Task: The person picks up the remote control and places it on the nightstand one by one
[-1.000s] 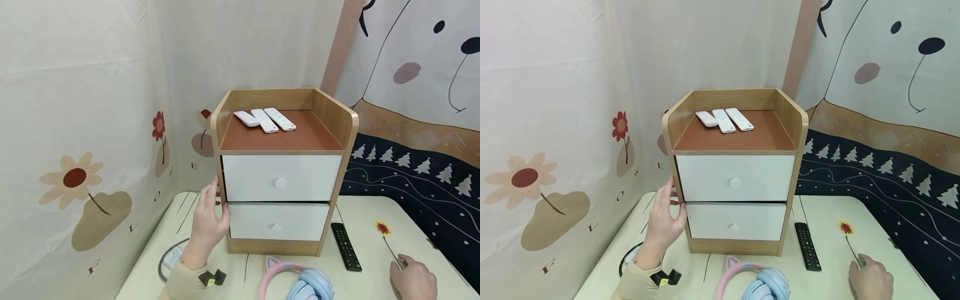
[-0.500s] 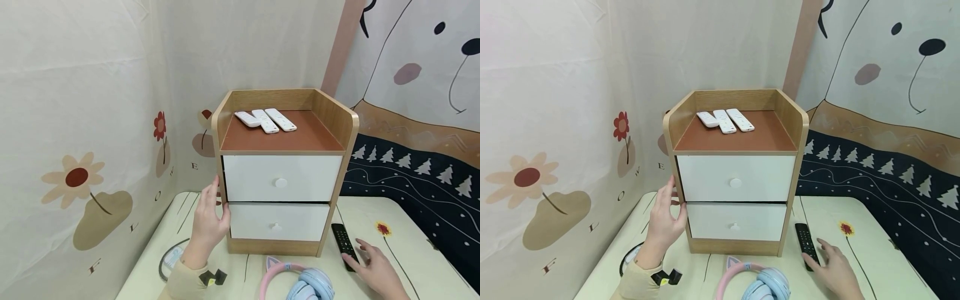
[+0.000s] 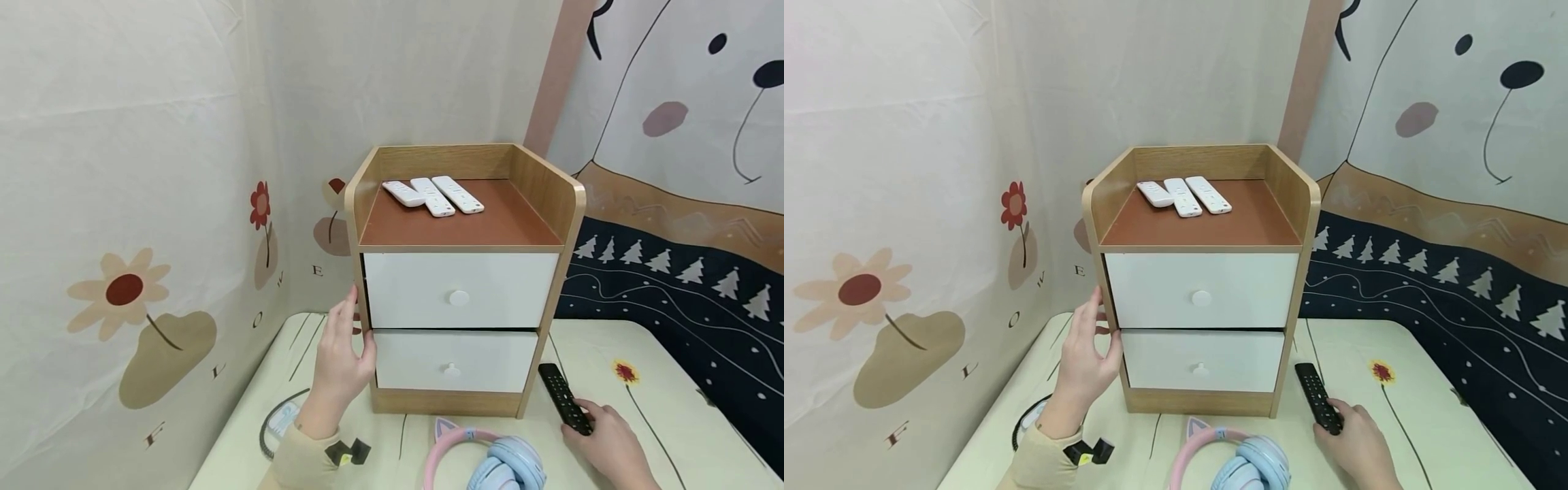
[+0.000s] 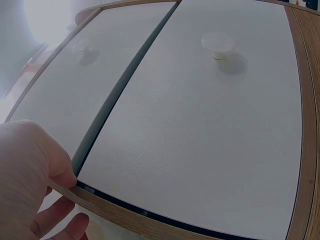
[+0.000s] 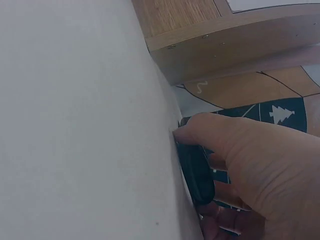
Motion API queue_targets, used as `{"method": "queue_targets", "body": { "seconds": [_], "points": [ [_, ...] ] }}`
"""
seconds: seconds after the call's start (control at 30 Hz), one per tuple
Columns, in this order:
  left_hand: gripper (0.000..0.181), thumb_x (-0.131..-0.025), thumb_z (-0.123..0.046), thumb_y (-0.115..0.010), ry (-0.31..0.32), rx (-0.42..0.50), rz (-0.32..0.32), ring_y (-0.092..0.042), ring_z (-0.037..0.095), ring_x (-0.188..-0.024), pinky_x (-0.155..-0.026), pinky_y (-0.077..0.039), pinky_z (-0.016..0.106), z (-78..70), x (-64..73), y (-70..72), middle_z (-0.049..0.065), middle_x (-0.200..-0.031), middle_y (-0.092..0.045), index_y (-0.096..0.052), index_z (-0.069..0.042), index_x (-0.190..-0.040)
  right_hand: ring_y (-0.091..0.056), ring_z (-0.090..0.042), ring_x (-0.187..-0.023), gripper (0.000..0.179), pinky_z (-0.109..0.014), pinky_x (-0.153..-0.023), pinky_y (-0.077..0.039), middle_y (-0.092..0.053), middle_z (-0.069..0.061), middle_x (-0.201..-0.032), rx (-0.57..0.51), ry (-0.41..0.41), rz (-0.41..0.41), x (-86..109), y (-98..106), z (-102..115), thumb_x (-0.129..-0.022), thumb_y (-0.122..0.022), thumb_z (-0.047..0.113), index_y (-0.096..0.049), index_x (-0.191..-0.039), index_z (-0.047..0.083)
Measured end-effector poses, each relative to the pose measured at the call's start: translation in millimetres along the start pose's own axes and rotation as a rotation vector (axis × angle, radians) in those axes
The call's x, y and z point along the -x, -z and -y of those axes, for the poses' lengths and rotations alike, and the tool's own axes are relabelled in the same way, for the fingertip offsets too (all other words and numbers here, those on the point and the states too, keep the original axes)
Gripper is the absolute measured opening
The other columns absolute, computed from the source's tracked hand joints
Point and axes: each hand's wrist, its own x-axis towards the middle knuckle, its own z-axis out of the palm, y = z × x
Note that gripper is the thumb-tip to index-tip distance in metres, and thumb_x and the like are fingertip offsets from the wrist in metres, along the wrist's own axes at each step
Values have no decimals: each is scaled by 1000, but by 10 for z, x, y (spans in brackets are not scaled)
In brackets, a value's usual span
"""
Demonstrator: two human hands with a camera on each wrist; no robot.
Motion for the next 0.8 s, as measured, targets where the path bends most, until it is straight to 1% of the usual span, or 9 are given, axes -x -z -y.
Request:
{"method": "queue_targets", "body": {
  "seconds": [0.2,0.3,0.37,0.47,0.53,0.6,0.67,0.7,0.8],
  "points": [
    [91,-85,11,-73,-12,-8,-17,-71,30,-99,-77,-67,39,8,2,-6,27,-132,-63,-37,2,-168,-68,-28,-85,68,-42,-68,-56,-75,-31,-106,-17,3,-104,44,88,74,-85,-85,37,-70,-136,-7],
    [92,-84,12,-73,-16,-8,-21,-71,30,-99,-76,-67,39,5,3,-7,27,-132,-63,-36,2,-169,-67,-31,-85,67,-41,-67,-55,-73,-35,-111,-28,-27,-147,86,156,146,-86,-84,38,-71,-136,-5],
    [92,-85,12,-73,-15,-7,-18,-71,30,-100,-76,-67,39,0,2,-12,27,-132,-62,-36,2,-168,-69,-36,-91,65,-44,-70,-55,-73,-37,-117,-37,-42,-194,125,204,210,-88,-83,38,-71,-136,-3],
    [91,-85,13,-72,-12,-3,-16,-71,30,-100,-76,-67,39,-10,0,-13,27,-131,-62,-37,2,-168,-71,-39,-93,58,-45,-70,-54,-75,-35,-121,-68,-36,-319,203,279,332,-87,-85,34,-75,-132,-1],
    [90,-85,13,-72,-10,2,-17,-71,30,-100,-76,-67,39,-11,-2,-14,26,-131,-62,-37,2,-168,-72,-39,-91,54,-43,-68,-53,-78,-31,-118,-98,-15,-425,258,347,434,-85,-87,30,-77,-128,1],
    [90,-85,12,-72,-9,4,-19,-71,30,-100,-76,-67,39,-11,-4,-11,26,-131,-63,-38,2,-168,-72,-37,-85,52,-36,-64,-48,-79,-29,-114,-121,9,-524,324,428,544,-82,-89,29,-79,-125,2],
    [91,-84,13,-72,-14,1,-26,-71,30,-99,-75,-67,39,-7,-4,-13,26,-131,-63,-38,2,-168,-71,-34,-80,51,-26,-63,-45,-79,-29,-112,-149,43,-622,379,525,661,-80,-91,27,-80,-124,3],
    [91,-84,13,-72,-14,0,-28,-71,30,-99,-75,-67,39,-7,-5,-11,26,-131,-63,-38,2,-168,-70,-28,-77,51,-21,-63,-43,-78,-28,-110,-164,62,-673,404,576,713,-79,-91,27,-81,-123,4],
    [92,-84,13,-72,-21,-5,-30,-71,30,-99,-75,-67,40,-5,-4,-12,26,-130,-63,-37,2,-168,-59,2,-73,50,-7,-63,-36,-76,-24,-101,-213,119,-806,475,719,851,-77,-92,24,-82,-122,6]
  ]
}}
